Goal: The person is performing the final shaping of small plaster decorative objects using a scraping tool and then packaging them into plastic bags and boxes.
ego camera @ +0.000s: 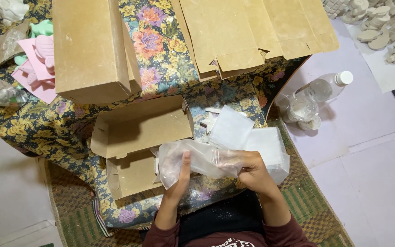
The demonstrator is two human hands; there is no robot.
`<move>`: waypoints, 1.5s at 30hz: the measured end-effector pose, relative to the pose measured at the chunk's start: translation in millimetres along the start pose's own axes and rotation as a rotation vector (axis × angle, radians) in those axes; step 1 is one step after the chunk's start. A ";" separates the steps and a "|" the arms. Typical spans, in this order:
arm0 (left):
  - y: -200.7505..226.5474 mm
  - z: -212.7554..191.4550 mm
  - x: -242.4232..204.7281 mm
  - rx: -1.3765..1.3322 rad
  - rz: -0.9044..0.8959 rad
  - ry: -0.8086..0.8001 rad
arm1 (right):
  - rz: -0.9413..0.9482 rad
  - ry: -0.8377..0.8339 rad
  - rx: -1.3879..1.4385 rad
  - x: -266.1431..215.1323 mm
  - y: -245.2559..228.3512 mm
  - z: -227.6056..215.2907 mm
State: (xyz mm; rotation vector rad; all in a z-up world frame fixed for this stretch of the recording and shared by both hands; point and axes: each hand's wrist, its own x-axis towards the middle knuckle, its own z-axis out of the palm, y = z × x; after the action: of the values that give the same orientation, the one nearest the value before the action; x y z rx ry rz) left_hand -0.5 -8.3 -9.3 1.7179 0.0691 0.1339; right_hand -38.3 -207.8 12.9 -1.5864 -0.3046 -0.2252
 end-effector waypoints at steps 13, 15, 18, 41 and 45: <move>-71.7 -27.0 4.2 0.011 0.121 0.111 | 0.041 -0.056 0.044 14.8 5.5 -22.0; -82.0 -28.3 4.9 -0.022 0.099 0.133 | 0.053 0.073 0.185 19.4 31.1 -24.2; 91.1 -45.5 29.5 -0.094 -0.635 -0.070 | 0.037 0.205 0.205 38.3 25.2 -24.1; 44.1 -67.6 32.5 -0.190 -0.567 0.231 | 0.270 -0.224 -1.269 50.7 33.8 -6.2; 39.9 -73.3 29.6 -0.210 -0.524 0.197 | 0.299 -0.217 -1.485 68.2 58.6 7.0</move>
State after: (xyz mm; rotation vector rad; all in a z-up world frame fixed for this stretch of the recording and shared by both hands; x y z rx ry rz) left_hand 18.2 61.2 42.4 1.4234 0.6237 -0.0771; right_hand 45.0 -198.4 -20.3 -3.1038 -0.0065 -0.0050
